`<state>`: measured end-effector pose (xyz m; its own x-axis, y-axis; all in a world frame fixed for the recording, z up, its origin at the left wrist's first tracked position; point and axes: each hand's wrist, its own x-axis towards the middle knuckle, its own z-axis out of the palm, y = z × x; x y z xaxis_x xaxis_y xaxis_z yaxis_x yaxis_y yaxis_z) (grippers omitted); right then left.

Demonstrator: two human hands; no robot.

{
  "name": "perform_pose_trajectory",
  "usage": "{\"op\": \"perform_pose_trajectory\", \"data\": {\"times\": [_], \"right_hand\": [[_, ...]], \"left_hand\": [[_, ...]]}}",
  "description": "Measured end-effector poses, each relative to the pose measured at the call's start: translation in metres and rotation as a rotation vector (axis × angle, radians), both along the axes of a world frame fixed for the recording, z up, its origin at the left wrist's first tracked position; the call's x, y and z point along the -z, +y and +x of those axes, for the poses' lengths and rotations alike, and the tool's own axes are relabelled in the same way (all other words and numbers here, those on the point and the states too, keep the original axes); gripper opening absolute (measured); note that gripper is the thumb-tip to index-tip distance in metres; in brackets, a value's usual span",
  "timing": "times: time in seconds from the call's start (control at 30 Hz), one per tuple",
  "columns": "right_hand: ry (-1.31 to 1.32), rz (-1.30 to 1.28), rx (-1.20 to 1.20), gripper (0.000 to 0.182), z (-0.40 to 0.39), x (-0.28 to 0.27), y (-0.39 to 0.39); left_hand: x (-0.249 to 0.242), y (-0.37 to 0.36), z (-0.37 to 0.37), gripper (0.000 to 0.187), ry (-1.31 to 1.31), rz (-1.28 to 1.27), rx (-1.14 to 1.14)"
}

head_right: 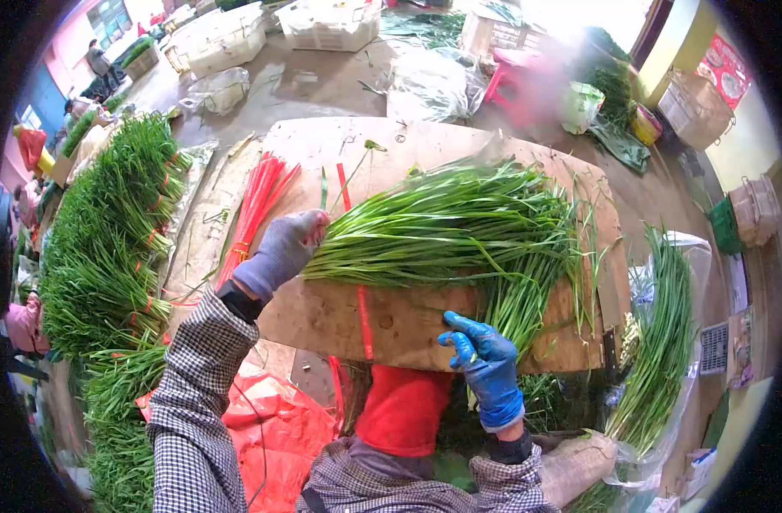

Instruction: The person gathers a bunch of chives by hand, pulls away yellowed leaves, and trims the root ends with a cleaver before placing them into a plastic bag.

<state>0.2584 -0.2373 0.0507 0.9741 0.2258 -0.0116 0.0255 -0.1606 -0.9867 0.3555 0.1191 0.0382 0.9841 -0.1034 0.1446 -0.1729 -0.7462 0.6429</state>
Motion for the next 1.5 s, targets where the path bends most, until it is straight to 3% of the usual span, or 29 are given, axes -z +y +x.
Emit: {"op": "perform_pose_trajectory", "data": {"times": [0.07,0.3,0.33,0.4,0.43,0.47,0.53,0.57,0.67,0.7,0.8,0.83,0.93,1.07,1.13,1.33,1.5], "right_hand": [[0.001,0.001,0.009,0.03,0.002,-0.002,0.001],[-0.09,-0.06,0.008,0.027,0.029,-0.016,-0.007],[-0.092,-0.063,0.009,0.027,0.035,-0.018,-0.004],[-0.149,-0.143,-0.091,0.026,0.05,-0.023,0.004],[-0.135,-0.218,-0.134,0.027,0.058,-0.03,0.015],[-0.139,-0.221,-0.133,0.027,0.067,-0.026,0.022],[-0.548,-0.499,-0.181,0.027,0.089,-0.006,0.037],[-0.563,-0.506,-0.13,0.026,0.095,-0.003,0.043],[-0.553,-0.585,-0.082,0.025,0.11,-0.001,0.046],[-0.599,-0.522,-0.072,0.025,0.114,0.0,0.047],[-0.594,-0.452,-0.009,0.027,0.123,0.003,0.053],[-0.605,-0.536,-0.014,0.027,0.126,0.001,0.053],[-0.593,-0.7,-0.053,0.03,0.129,-0.005,0.061],[-0.574,-0.617,-0.045,0.028,0.136,0.003,0.072],[-0.565,-0.751,-0.056,0.029,0.136,0.003,0.08],[-0.729,-0.693,-0.128,0.021,0.14,0.009,0.086],[-0.623,-0.609,-0.046,0.01,0.147,0.006,0.074]], "left_hand": [[0.001,-0.005,0.001,0.016,-0.28,0.36,0.033],[-0.011,-0.008,0.0,0.018,-0.418,0.514,0.049],[-0.009,-0.008,-0.001,0.018,-0.419,0.511,0.049],[-0.003,-0.009,-0.001,0.029,-0.09,-0.211,-0.117],[-0.004,-0.01,0.0,0.03,-0.149,-0.399,-0.088],[-0.003,-0.009,0.001,0.03,-0.154,-0.402,-0.087],[-0.001,-0.005,0.0,0.025,-0.441,-0.195,-0.112],[-0.003,-0.002,0.0,0.024,-0.544,-0.11,-0.085],[-0.035,-0.015,-0.027,0.024,-0.374,-0.057,-0.068],[-0.029,-0.02,-0.03,0.031,-0.458,0.076,-0.021],[0.001,-0.032,-0.032,0.04,-0.438,0.146,0.061],[0.008,-0.032,-0.03,0.049,-0.398,0.175,0.039],[0.014,-0.034,-0.029,0.053,-0.373,0.197,0.006],[0.014,-0.032,-0.028,0.058,-0.348,0.206,0.026],[0.012,-0.031,-0.029,0.063,-0.315,0.181,0.035],[0.016,-0.029,-0.028,0.073,-0.278,0.101,0.025],[0.021,-0.025,-0.027,0.079,-0.268,0.06,0.028]]}}
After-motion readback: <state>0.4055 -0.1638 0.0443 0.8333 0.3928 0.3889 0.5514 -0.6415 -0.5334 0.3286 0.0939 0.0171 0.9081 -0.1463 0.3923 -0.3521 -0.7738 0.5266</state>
